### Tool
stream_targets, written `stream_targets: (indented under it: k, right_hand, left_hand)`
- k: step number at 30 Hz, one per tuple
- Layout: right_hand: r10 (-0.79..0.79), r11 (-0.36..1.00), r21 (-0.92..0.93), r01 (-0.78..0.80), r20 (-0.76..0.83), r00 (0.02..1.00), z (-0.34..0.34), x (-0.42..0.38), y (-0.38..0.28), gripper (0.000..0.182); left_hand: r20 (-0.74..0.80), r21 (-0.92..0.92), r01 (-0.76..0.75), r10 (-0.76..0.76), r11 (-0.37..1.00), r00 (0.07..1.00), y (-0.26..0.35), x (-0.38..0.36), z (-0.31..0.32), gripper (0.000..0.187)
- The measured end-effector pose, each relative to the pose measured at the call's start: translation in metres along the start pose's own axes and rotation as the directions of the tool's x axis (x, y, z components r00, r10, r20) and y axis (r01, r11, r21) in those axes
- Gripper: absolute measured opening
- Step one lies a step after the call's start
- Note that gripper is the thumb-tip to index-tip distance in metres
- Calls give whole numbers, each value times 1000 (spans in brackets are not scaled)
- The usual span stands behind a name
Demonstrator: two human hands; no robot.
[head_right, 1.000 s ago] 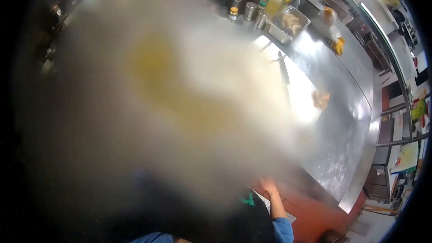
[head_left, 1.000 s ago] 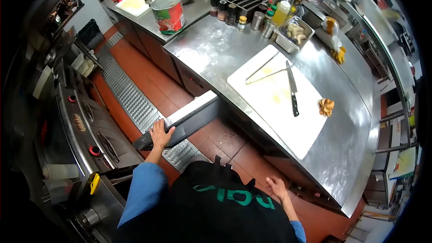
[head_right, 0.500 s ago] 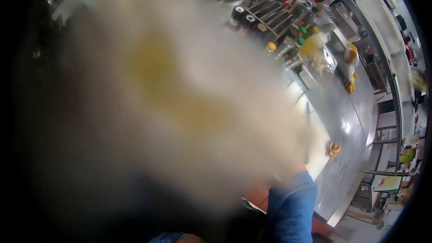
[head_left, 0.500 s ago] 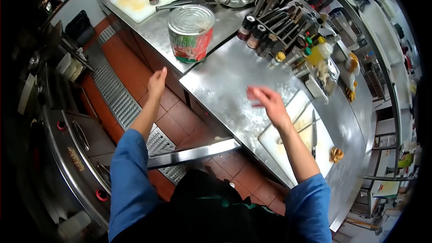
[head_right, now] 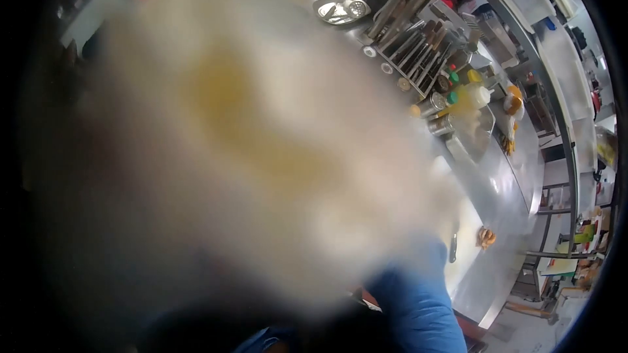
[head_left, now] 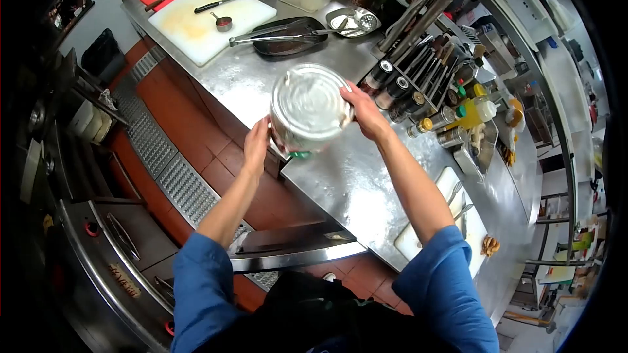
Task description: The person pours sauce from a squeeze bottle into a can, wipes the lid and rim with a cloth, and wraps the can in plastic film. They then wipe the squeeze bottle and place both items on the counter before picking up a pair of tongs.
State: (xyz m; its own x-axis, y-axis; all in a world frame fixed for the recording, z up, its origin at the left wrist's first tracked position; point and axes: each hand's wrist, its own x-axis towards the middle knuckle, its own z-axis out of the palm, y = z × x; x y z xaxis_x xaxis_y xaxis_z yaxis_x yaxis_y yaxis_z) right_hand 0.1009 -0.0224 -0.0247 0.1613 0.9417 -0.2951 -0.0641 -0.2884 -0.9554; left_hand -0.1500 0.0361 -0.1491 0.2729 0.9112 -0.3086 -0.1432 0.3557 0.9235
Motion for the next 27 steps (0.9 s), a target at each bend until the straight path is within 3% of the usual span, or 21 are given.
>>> stream_targets:
  k: [1,2,4,6,9,11,13,14,17,20,22,23,24,26,27]
  right_hand:
    - [7,1000,-27,-10,-110,994,0,-6,12,72]
    - [-12,985,-171,-17,-167,986,5,-20,13,72]
    - [3,979,-204,-18,-71,997,11,-43,27,71]
    - [1,987,-158,-13,-75,997,9,-51,59,71]
    - [19,996,-86,-23,-48,999,23,-75,61,68]
    - [27,998,-48,-29,-46,999,31,-100,51,66]
    - [42,996,77,-50,100,994,30,-137,55,60]
    - [62,991,111,-69,66,996,29,-165,60,60]
    - [38,999,-36,-39,-23,999,33,-267,70,59]
    - [92,994,69,-86,-101,991,33,-372,117,59]
    - [108,988,123,-90,-146,983,29,-436,144,62]
    - [120,985,143,-98,-155,981,25,-465,157,65]
    - [139,980,165,-112,-160,977,25,-491,170,68]
    - [207,965,199,-172,-169,964,21,-536,203,69]
    - [228,960,193,-202,-123,966,12,-554,223,69]
  left_hand:
    - [5,78,12,-12,997,1000,-5,-15,-7,40]
    - [-43,72,-141,144,987,989,-12,-36,-5,38]
    - [-159,44,264,-255,963,954,-28,-65,-12,58]
    - [156,-296,498,-473,815,867,-40,-89,-14,65]
    - [211,-337,460,-410,821,887,-75,-98,-35,68]
    - [250,-277,491,-432,826,867,-53,-126,-41,68]
    - [252,-178,513,-465,840,849,-11,-169,-34,65]
    - [262,-138,546,-501,827,825,-16,-187,-35,65]
    - [333,-58,594,-546,802,769,-26,-252,-49,58]
    - [362,35,656,-621,754,695,-54,-316,-54,55]
    - [280,133,718,-721,683,634,-73,-359,-43,55]
    - [349,154,757,-752,635,559,-69,-376,-25,55]
    - [324,226,746,-770,627,549,-73,-398,-14,61]
    - [400,223,812,-810,539,428,-100,-428,2,74]
    - [378,200,810,-807,550,455,-116,-448,8,81]
